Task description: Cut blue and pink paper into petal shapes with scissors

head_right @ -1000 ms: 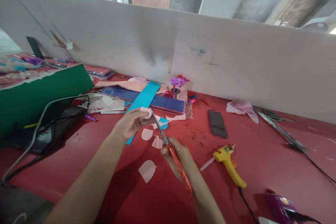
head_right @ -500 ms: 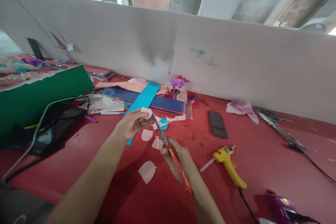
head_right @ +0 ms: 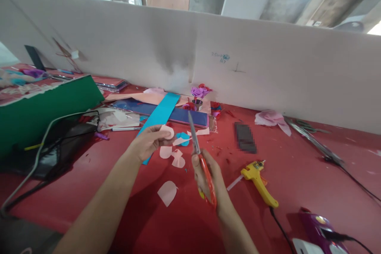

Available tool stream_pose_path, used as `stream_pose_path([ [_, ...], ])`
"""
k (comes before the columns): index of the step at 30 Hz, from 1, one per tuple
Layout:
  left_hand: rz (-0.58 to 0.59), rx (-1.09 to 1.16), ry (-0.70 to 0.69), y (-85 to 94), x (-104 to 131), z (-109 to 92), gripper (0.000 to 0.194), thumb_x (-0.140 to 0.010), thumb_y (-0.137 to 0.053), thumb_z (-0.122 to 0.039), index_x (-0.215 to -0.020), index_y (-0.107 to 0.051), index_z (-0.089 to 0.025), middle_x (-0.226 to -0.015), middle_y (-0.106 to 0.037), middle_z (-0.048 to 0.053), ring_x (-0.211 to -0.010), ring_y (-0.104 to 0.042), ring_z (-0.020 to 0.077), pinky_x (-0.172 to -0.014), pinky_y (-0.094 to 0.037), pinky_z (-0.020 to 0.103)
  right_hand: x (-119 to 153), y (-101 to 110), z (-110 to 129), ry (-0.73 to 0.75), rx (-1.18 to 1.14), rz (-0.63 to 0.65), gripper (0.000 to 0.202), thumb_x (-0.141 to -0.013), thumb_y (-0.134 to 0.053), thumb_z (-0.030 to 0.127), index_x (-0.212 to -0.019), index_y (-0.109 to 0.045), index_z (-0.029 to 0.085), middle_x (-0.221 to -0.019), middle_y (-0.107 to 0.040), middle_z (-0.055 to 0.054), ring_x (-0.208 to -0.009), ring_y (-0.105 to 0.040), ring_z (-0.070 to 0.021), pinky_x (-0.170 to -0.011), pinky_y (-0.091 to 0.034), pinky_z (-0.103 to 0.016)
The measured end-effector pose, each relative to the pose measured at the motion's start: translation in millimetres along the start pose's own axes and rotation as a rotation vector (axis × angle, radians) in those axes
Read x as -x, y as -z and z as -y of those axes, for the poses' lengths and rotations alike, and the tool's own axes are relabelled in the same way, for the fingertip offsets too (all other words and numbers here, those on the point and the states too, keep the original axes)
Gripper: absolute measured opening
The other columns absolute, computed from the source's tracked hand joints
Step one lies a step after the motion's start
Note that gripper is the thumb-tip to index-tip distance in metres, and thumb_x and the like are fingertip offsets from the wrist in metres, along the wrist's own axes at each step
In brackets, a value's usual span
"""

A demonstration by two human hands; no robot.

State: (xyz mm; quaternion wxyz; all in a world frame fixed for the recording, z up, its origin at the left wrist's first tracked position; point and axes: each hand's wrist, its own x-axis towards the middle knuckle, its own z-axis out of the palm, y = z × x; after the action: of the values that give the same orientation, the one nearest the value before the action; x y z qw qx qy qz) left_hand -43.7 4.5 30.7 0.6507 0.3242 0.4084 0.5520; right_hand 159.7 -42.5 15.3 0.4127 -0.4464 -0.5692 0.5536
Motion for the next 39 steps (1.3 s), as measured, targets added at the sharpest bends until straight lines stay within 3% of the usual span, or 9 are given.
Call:
stream_pose_path([
  [3, 0.167, -0.23, 0.128, -13.1, 8, 5, 0.013, -0.062, -0.076, -0.023, -0.069, -0.07, -0.014, -0.063, -0.066, 0.005, -0.056, -0.06, 0.0128, -0.056, -0.047, 0.024, -1, 2, 4, 0.015, -0.111, -0.048, 0.035, -0.083, -0.062, 0.046, -0.103, -0.047, 0.022, -0.057, -0.048, 0.008, -0.039, -0.04, -0.0074, -0.037, -0.035, -0.02],
  [7, 0.272, -0.371, 0.149, -29.3, 12, 12, 0.008, -0.061, -0.075, -0.021, -0.062, -0.069, -0.015, -0.056, -0.06, 0.002, -0.05, -0.051, 0.0094, -0.051, -0.038, 0.023, -5, 5, 3, 0.018, -0.148, -0.065, 0.041, -0.075, -0.07, 0.033, -0.105, -0.044, 0.024, -0.067, -0.057, 0.008, -0.043, -0.048, -0.0078, -0.04, -0.039, -0.02],
  [11, 0.25, -0.36, 0.145, -31.7, 9, 16, 0.013, -0.064, -0.074, -0.027, -0.06, -0.069, -0.016, -0.054, -0.056, 0.001, -0.05, -0.046, 0.0092, -0.05, -0.035, 0.023, -9, 4, -2, 0.008, -0.233, -0.098, 0.039, -0.072, -0.069, 0.024, -0.101, -0.043, 0.024, -0.066, -0.056, 0.009, -0.043, -0.048, -0.0067, -0.041, -0.039, -0.019],
  [15, 0.197, -0.363, 0.099, -29.7, 8, 19, 0.021, -0.069, -0.072, -0.034, -0.058, -0.067, -0.016, -0.055, -0.054, 0.0, -0.05, -0.044, 0.0084, -0.05, -0.031, 0.023, -9, 3, 1, -0.029, -0.263, -0.167, 0.039, -0.071, -0.068, 0.026, -0.1, -0.043, 0.023, -0.066, -0.055, 0.009, -0.046, -0.05, -0.0078, -0.044, -0.04, -0.02],
  [20, 0.276, -0.449, 0.072, -33.8, 9, 25, 0.022, -0.071, -0.071, -0.035, -0.062, -0.068, -0.016, -0.059, -0.057, 0.001, -0.054, -0.047, 0.0093, -0.053, -0.034, 0.023, -9, 1, 6, -0.038, -0.235, -0.184, 0.044, -0.068, -0.072, 0.029, -0.099, -0.041, 0.023, -0.065, -0.055, 0.008, -0.047, -0.052, -0.0094, -0.046, -0.042, -0.023],
  [25, 0.093, -0.176, 0.096, -37.1, 5, 32, 0.037, -0.07, -0.068, -0.054, -0.069, -0.07, -0.017, -0.07, -0.064, 0.004, -0.061, -0.055, 0.012, -0.056, -0.041, 0.023, -9, -3, 5, -0.038, -0.262, -0.229, 0.041, -0.067, -0.071, 0.029, -0.096, -0.043, 0.023, -0.066, -0.052, 0.009, -0.046, -0.047, -0.0077, -0.044, -0.04, -0.023],
  [28, 0.067, -0.079, 0.172, -37.9, 3, 33, 0.051, -0.068, -0.062, -0.065, -0.081, -0.072, -0.016, -0.079, -0.068, 0.007, -0.067, -0.058, 0.0145, -0.056, -0.043, 0.024, -9, -3, 2, -0.034, -0.276, -0.251, 0.04, -0.067, -0.071, 0.03, -0.096, -0.044, 0.023, -0.066, -0.053, 0.008, -0.045, -0.047, -0.0084, -0.044, -0.04, -0.024],
  [34, 0.039, -0.149, 0.107, -46.8, 10, 34, 0.026, -0.057, -0.083, -0.037, -0.068, -0.07, -0.017, -0.069, -0.066, 0.001, -0.066, -0.059, 0.011, -0.065, -0.044, 0.023, -11, 1, 0, -0.015, -0.209, -0.243, 0.037, -0.073, -0.069, 0.036, -0.1, -0.046, 0.023, -0.061, -0.051, 0.008, -0.045, -0.047, -0.0096, -0.044, -0.038, -0.024],
  [39, -0.089, -0.014, 0.075, -39.7, 6, 28, 0.024, -0.057, -0.083, -0.033, -0.069, -0.072, -0.016, -0.068, -0.067, 0.002, -0.065, -0.059, 0.0103, -0.065, -0.046, 0.022, -7, 4, -3, -0.067, -0.098, -0.064, 0.049, -0.082, -0.054, 0.06, -0.112, -0.05, 0.021, -0.068, -0.053, 0.003, -0.045, -0.039, -0.0089, -0.038, -0.032, -0.022],
])
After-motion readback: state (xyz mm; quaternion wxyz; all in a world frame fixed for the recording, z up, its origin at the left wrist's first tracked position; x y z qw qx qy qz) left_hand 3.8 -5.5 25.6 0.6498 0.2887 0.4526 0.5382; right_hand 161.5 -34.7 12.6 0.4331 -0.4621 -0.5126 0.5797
